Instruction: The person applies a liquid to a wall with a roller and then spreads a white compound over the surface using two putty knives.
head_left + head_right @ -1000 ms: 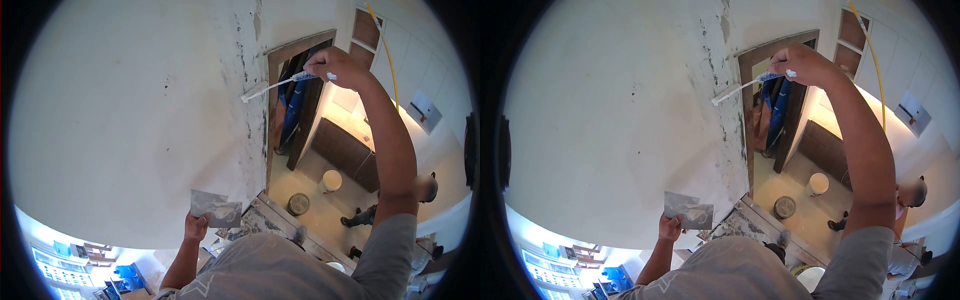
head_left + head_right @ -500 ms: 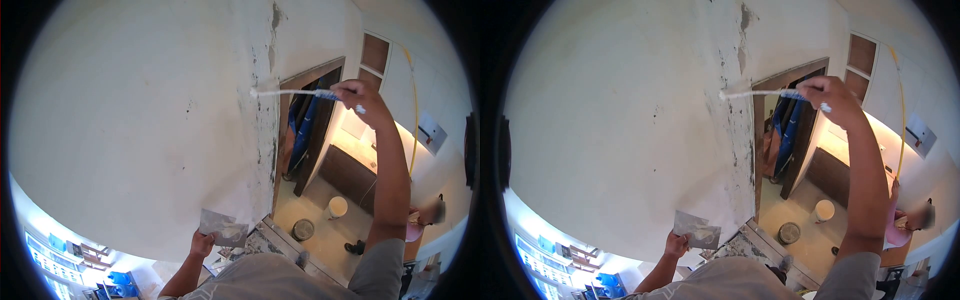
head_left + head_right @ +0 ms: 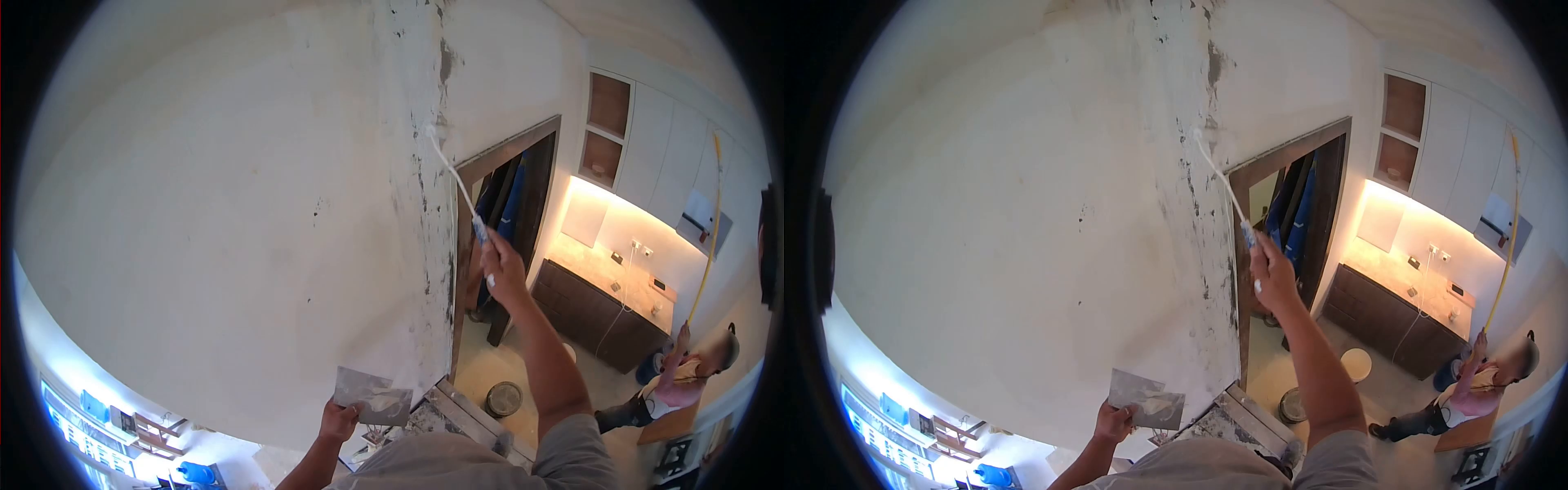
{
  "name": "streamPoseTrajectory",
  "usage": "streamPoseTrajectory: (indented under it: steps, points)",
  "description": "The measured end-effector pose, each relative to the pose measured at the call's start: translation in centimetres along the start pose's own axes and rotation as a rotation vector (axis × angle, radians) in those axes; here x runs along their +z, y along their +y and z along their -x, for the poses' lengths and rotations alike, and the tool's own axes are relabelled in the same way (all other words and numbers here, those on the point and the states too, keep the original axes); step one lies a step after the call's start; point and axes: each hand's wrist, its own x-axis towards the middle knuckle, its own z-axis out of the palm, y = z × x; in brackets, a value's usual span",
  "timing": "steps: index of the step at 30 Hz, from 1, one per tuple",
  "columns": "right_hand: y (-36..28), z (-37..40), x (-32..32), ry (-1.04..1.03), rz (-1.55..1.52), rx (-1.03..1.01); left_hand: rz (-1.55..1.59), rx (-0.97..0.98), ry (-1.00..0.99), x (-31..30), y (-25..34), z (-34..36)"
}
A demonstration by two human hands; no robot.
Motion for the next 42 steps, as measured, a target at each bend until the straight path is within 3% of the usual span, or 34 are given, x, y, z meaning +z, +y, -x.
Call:
streamPoseTrajectory:
  steps: [2, 9, 17, 20, 23, 29, 31, 33, 35, 37, 42]
  points:
    - [0.9, 0.1, 0.4, -0.065, -0.161, 0.051, 0.006, -0.017, 0.024, 0.4, 0.4, 0.4]
    - [-4.7, -5.4, 0.6, 0.122, 0.117, -0.127, -0.013, -0.041, 0.033, -0.3, 0.4, 0.8]
    - [-0.6, -2.5, 2.3, 0.120, 0.204, -0.149, 0.085, 0.027, 0.010, 1.8, 0.8, 0.7]
    - [-4.2, -5.9, 1.5, 0.186, 0.133, -0.223, 0.058, 0.003, -0.004, 0.7, 0.1, -0.3]
    - [-8.6, -10.2, -0.1, 0.097, 0.128, -0.078, 0.047, 0.010, -0.016, 1.4, 0.0, -0.7]
    - [-9.6, -17.1, -0.7, 0.296, 0.136, -0.298, 0.010, -0.008, -0.040, 2.1, 0.2, -0.8]
    - [-10.1, -16.3, -1.4, 0.258, 0.175, -0.295, 0.009, 0.001, -0.069, 1.5, 0.0, -0.9]
    - [-10.5, -12.3, -1.5, 0.129, 0.143, -0.122, 0.000, -0.009, -0.027, 2.1, 0.5, -0.2]
    - [-6.3, -9.1, 0.0, 0.190, 0.171, -0.244, 0.005, -0.016, -0.013, 2.6, 0.7, 0.4]
    - [-4.6, -4.3, 1.0, 0.078, 0.092, -0.019, 0.015, -0.018, -0.031, 2.7, 0.7, 0.6]
    - [-1.7, 2.2, 1.0, 0.090, 0.160, -0.057, -0.019, -0.032, -0.030, 2.3, 0.1, 0.4]
